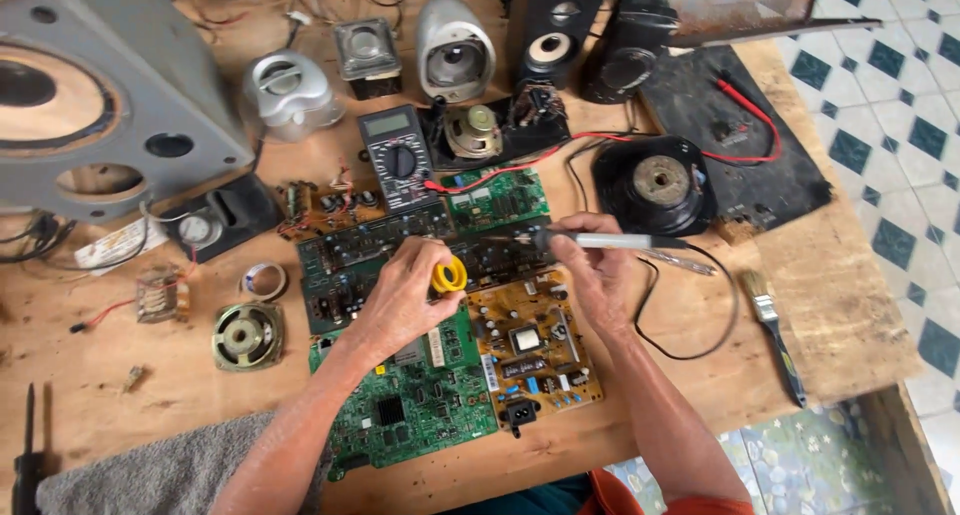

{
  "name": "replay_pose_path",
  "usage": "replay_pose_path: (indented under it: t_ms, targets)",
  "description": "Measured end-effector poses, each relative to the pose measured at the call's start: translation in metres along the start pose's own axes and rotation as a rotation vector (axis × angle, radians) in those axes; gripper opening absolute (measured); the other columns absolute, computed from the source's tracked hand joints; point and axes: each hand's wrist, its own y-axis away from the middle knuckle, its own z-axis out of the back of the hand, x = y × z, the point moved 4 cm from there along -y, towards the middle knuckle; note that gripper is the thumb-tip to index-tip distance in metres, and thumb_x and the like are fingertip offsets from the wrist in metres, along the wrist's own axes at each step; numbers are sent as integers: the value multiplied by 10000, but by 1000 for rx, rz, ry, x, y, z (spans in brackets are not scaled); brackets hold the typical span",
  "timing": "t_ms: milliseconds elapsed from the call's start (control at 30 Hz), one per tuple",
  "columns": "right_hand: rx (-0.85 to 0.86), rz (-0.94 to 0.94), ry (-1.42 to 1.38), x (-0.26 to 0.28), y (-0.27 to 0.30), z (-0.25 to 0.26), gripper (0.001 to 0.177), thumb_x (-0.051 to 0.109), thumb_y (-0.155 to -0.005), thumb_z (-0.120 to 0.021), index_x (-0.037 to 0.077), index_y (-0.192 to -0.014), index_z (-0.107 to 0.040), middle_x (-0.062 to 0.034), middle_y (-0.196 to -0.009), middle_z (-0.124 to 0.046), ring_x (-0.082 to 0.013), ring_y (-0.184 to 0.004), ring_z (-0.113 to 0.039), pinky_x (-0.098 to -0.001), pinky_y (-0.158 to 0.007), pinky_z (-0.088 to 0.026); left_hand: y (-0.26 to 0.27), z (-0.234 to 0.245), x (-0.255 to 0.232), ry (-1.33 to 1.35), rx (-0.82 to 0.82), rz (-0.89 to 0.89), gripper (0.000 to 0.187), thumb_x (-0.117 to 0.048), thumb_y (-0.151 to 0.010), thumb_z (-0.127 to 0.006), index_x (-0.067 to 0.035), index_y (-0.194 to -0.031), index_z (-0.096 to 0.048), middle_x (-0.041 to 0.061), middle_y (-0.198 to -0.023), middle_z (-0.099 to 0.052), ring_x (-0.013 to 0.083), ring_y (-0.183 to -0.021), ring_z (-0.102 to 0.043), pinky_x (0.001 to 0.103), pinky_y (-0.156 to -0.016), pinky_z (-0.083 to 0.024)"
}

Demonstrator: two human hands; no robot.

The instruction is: The person is using a soldering iron and solder wire to check and repair solder joints on a large electronic circuit board.

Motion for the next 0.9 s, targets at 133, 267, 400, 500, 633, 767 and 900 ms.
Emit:
replay_pose_path:
  t_ms: [133, 267, 400, 500, 633, 767, 900]
  targets:
    - [48, 20, -14, -11, 0, 10, 159, 33, -907, -728, -2, -1041, -649, -134, -876, -704, -120, -713, -642, -246, -693, -578, 7, -10, 11, -52, -2, 13, 457, -81, -713, -809, -103, -1034, -485, 173, -1005, -580, 386, -1009, -652, 442, -831, -577]
    - [69, 33, 42, -8, -5, 3, 166, 44, -915, -721, -18, -1049, -644, -144, -876, -703, -119, -694, -648, -241, -678, -572, 5, -22, 24, -1, 51, 46, 479, -63, -711, -787, -98, -1073, -476, 194, -1028, -569, 406, -996, -649, 468, -821, -587]
    - [87, 3, 56, -8, 0, -1, 194, 72, -923, -735, -27, -1063, -645, -169, -896, -694, -136, -725, -643, -262, -699, -574, 6, -22, 22, -26, 43, 10, 500, -82, -698, -787, -100, -1066, -449, 185, -986, -559, 417, -982, -632, 469, -786, -591]
    - [87, -13, 65, -15, 1, 1, 202, 82, -918, -739, -22, -1064, -647, -164, -900, -694, -138, -735, -643, -264, -697, -577, 7, -23, 23, -53, 64, 17, 505, -91, -702, -774, -108, -1086, -447, 184, -1000, -554, 424, -980, -629, 472, -787, -591]
    - [105, -15, 89, -17, 2, -1, 211, 83, -924, -734, -29, -1079, -643, -183, -916, -694, -155, -739, -648, -287, -703, -584, 6, -21, 25, -61, 84, 16, 503, -93, -701, -768, -102, -1093, -453, 191, -1014, -555, 429, -991, -626, 474, -797, -586]
    - [127, -2, 72, -10, 3, -5, 222, 96, -914, -741, -32, -1070, -648, -189, -900, -697, -168, -752, -653, -278, -683, -585, 5, -22, 22, -71, 110, 8, 512, -100, -691, -775, -112, -1089, -454, 191, -1020, -562, 422, -1008, -624, 457, -854, -567]
    - [128, -5, 67, -11, 3, -3, 239, 104, -918, -734, -35, -1087, -636, -191, -914, -696, -165, -794, -648, -279, -700, -583, 6, -21, 16, -88, 147, 25, 513, -98, -681, -770, -113, -1082, -451, 197, -1016, -568, 426, -1008, -626, 469, -874, -556]
